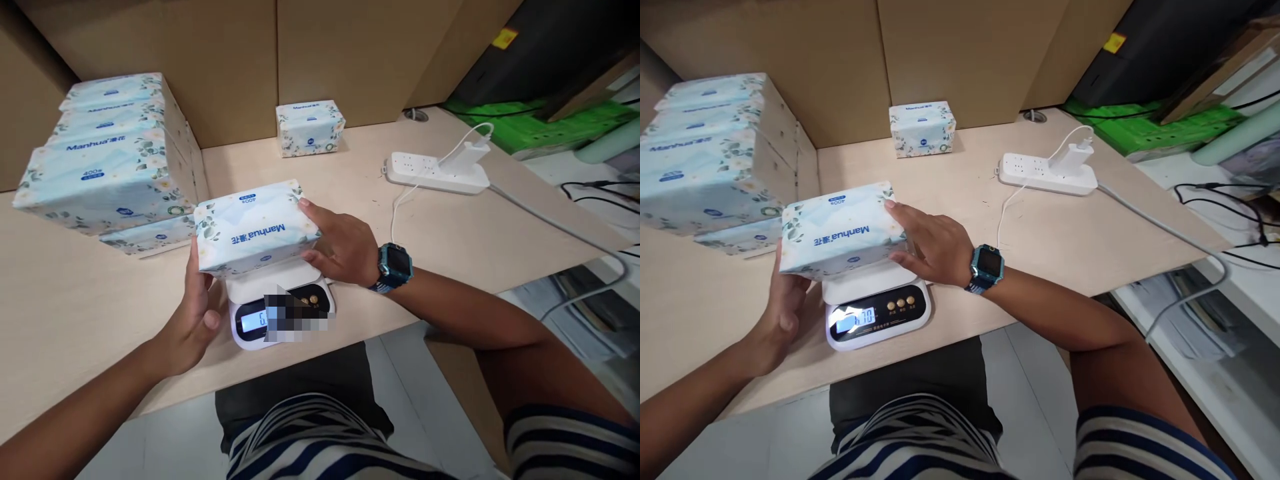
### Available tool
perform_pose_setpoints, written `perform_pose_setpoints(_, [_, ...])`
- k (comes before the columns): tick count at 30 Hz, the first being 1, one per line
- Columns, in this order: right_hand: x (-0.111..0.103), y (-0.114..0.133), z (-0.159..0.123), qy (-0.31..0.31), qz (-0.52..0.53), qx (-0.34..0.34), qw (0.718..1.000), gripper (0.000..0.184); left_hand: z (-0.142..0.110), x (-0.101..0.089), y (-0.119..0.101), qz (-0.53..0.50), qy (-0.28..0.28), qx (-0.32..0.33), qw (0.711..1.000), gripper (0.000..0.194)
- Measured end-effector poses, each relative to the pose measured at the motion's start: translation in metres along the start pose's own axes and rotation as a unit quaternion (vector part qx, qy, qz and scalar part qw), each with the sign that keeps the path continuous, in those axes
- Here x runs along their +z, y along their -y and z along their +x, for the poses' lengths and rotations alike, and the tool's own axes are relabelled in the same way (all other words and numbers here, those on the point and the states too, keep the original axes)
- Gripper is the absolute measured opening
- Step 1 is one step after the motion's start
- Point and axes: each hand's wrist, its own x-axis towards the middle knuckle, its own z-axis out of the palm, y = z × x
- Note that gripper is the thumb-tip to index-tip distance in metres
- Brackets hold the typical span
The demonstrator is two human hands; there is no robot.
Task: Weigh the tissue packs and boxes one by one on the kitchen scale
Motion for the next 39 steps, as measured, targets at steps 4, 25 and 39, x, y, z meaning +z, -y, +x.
perform_pose_setpoints(4, [0.007, -0.003, -0.004, -0.078, 0.022, -0.018, 0.997, 0.087, -0.002, -0.001, -0.003, -0.047, 0.055, 0.001, 0.997, 0.106])
perform_pose_setpoints(25, [0.018, 0.002, -0.011, -0.093, 0.070, -0.018, 0.993, 0.095, -0.006, 0.011, -0.007, -0.023, -0.021, -0.044, 0.999, 0.097])
perform_pose_setpoints(39, [0.030, -0.026, 0.000, -0.226, 0.134, -0.196, 0.945, 0.100, -0.004, -0.002, 0.016, 0.041, -0.002, 0.044, 0.998, 0.101])
